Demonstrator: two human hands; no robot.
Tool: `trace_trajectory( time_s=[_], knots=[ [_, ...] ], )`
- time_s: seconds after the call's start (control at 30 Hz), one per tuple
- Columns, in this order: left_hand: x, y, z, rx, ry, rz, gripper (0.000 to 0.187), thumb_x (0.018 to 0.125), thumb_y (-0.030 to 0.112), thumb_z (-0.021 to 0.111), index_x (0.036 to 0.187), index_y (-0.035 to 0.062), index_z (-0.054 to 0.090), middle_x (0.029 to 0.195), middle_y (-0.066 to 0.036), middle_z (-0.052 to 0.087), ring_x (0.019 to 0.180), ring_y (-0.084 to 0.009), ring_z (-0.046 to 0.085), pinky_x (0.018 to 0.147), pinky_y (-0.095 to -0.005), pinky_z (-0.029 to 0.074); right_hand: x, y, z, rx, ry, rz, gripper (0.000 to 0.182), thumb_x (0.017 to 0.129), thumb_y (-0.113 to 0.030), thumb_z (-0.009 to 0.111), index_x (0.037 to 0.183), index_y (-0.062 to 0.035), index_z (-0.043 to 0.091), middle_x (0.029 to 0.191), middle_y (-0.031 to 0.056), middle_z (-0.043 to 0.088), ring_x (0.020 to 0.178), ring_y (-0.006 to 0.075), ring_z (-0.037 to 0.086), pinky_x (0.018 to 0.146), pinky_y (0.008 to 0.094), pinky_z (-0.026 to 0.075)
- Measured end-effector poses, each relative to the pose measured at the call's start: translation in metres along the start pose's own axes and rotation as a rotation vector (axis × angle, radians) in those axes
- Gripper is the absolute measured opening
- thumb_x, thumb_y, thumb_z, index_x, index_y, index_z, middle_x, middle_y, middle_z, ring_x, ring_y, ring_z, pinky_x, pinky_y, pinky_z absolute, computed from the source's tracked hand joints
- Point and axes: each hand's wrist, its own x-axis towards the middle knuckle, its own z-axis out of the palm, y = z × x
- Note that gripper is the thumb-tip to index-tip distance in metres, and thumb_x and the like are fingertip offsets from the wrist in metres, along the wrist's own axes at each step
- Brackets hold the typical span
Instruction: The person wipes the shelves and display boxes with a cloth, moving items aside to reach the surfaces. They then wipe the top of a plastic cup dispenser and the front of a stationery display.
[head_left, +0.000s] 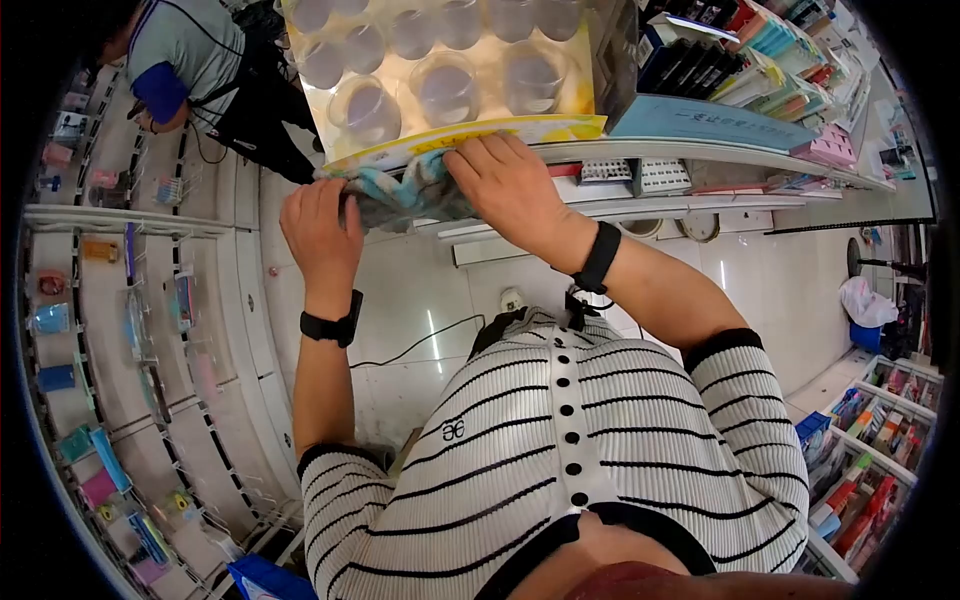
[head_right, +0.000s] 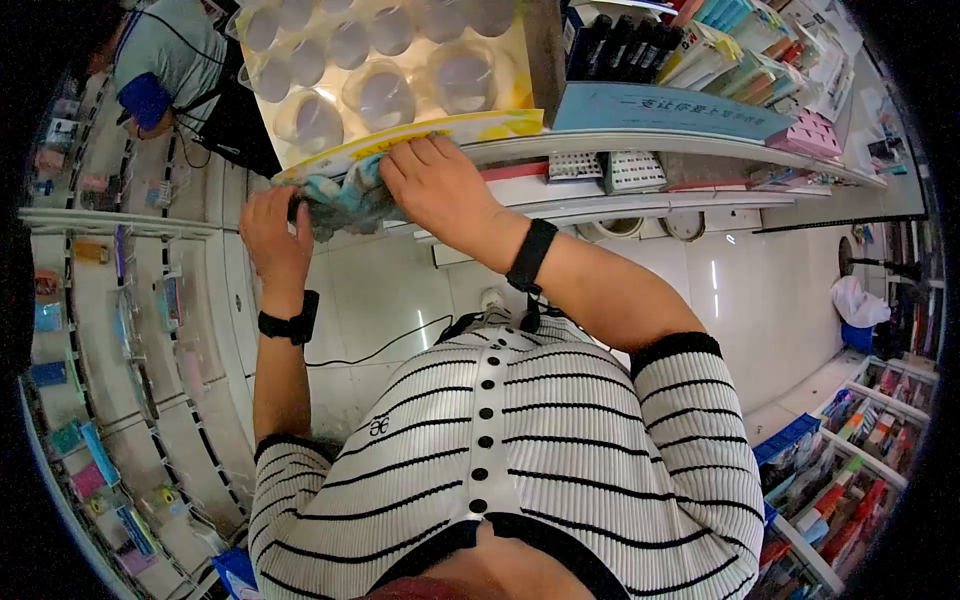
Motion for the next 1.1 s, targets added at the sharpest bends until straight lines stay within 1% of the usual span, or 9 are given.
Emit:
trace_trajectory(
  time_s=[0.03, 0.13, 0.33, 0.5, 0.57, 0.67, 0.77, 0.83, 1.1],
  knots=[
    [-0.001, 0.002, -0.001, 0.014, -0.005, -0.006, 0.030, 0.077, 0.011, 0.074, 0.105, 0.0083, 0.064, 0.104, -0.007, 0.063, 0.107, -0.0288, 0.056, 0.097, -0.0440, 0.041, -0.001, 0.001, -0.002, 0.022, -0.021, 0.013, 0.034, 0.076, -0.012, 0.060, 0.110, -0.0056, 0.061, 0.102, 0.0067, 0.060, 0.097, 0.0238, 0.060, 0.086, 0.0350, 0.049],
    [0.001, 0.010, -0.004, 0.034, -0.027, -0.023, 0.033, 0.075, 0.012, 0.076, 0.105, 0.0077, 0.064, 0.105, -0.007, 0.063, 0.108, -0.0295, 0.056, 0.096, -0.0434, 0.041, -0.009, 0.011, -0.005, 0.162, 0.046, 0.017, 0.035, 0.076, -0.010, 0.060, 0.111, -0.0072, 0.062, 0.103, 0.0061, 0.061, 0.098, 0.0243, 0.060, 0.086, 0.0351, 0.050],
    [0.005, 0.020, -0.008, 0.079, -0.081, -0.027, 0.034, 0.073, 0.012, 0.076, 0.104, 0.0054, 0.063, 0.105, -0.009, 0.063, 0.106, -0.0307, 0.056, 0.094, -0.0432, 0.043, -0.025, 0.032, -0.013, 0.285, 0.055, 0.031, 0.041, 0.073, -0.003, 0.062, 0.113, -0.0088, 0.063, 0.107, 0.0055, 0.063, 0.098, 0.0255, 0.061, 0.085, 0.0351, 0.051],
    [0.011, 0.043, -0.001, 0.021, -0.117, -0.047, 0.033, 0.073, 0.012, 0.076, 0.103, 0.0042, 0.063, 0.103, -0.010, 0.063, 0.105, -0.0311, 0.056, 0.092, -0.0437, 0.044, -0.043, 0.056, -0.030, 0.261, 0.052, 0.063, 0.042, 0.073, -0.001, 0.063, 0.113, -0.0092, 0.064, 0.107, 0.0060, 0.064, 0.097, 0.0266, 0.061, 0.084, 0.0361, 0.052],
    [0.015, 0.059, 0.004, -0.025, -0.072, -0.015, 0.033, 0.074, 0.011, 0.075, 0.104, 0.0043, 0.064, 0.104, -0.011, 0.063, 0.105, -0.0316, 0.056, 0.091, -0.0441, 0.044, -0.052, 0.066, -0.035, 0.271, 0.052, 0.074, 0.042, 0.073, 0.000, 0.063, 0.114, -0.0092, 0.064, 0.107, 0.0061, 0.064, 0.097, 0.0269, 0.061, 0.084, 0.0364, 0.052],
    [0.020, 0.078, 0.010, -0.026, -0.043, -0.002, 0.033, 0.074, 0.009, 0.074, 0.105, 0.0044, 0.064, 0.105, -0.011, 0.062, 0.104, -0.0322, 0.056, 0.091, -0.0444, 0.045, -0.064, 0.081, -0.044, 0.209, 0.102, 0.071, 0.036, 0.074, -0.004, 0.063, 0.110, -0.0085, 0.063, 0.099, 0.0069, 0.062, 0.094, 0.0269, 0.061, 0.081, 0.0377, 0.051],
    [0.022, 0.089, 0.015, -0.057, -0.034, -0.005, 0.034, 0.074, 0.008, 0.073, 0.107, 0.0046, 0.064, 0.106, -0.010, 0.062, 0.105, -0.0324, 0.056, 0.092, -0.0445, 0.045, -0.077, 0.097, -0.050, 0.218, 0.067, 0.104, 0.041, 0.073, 0.003, 0.063, 0.112, -0.0085, 0.063, 0.104, 0.0073, 0.064, 0.093, 0.0279, 0.061, 0.081, 0.0386, 0.051],
    [0.027, 0.100, 0.018, -0.092, -0.034, -0.005, 0.034, 0.074, 0.008, 0.073, 0.107, 0.0047, 0.064, 0.107, -0.010, 0.062, 0.105, -0.0324, 0.056, 0.092, -0.0443, 0.045, -0.087, 0.105, -0.051, 0.194, 0.129, 0.118, 0.034, 0.074, -0.003, 0.063, 0.108, -0.0079, 0.063, 0.098, 0.0075, 0.062, 0.092, 0.0282, 0.060, 0.081, 0.0394, 0.051],
    [0.037, 0.135, 0.028, -0.070, 0.000, -0.026, 0.030, 0.077, 0.005, 0.071, 0.107, 0.0047, 0.065, 0.108, -0.011, 0.064, 0.105, -0.0337, 0.056, 0.092, -0.0439, 0.045, -0.096, 0.117, -0.050, 0.204, 0.219, 0.181, 0.037, 0.070, 0.002, 0.065, 0.105, -0.0083, 0.063, 0.093, 0.0080, 0.061, 0.089, 0.0291, 0.059, 0.080, 0.0393, 0.049]
  ],
)
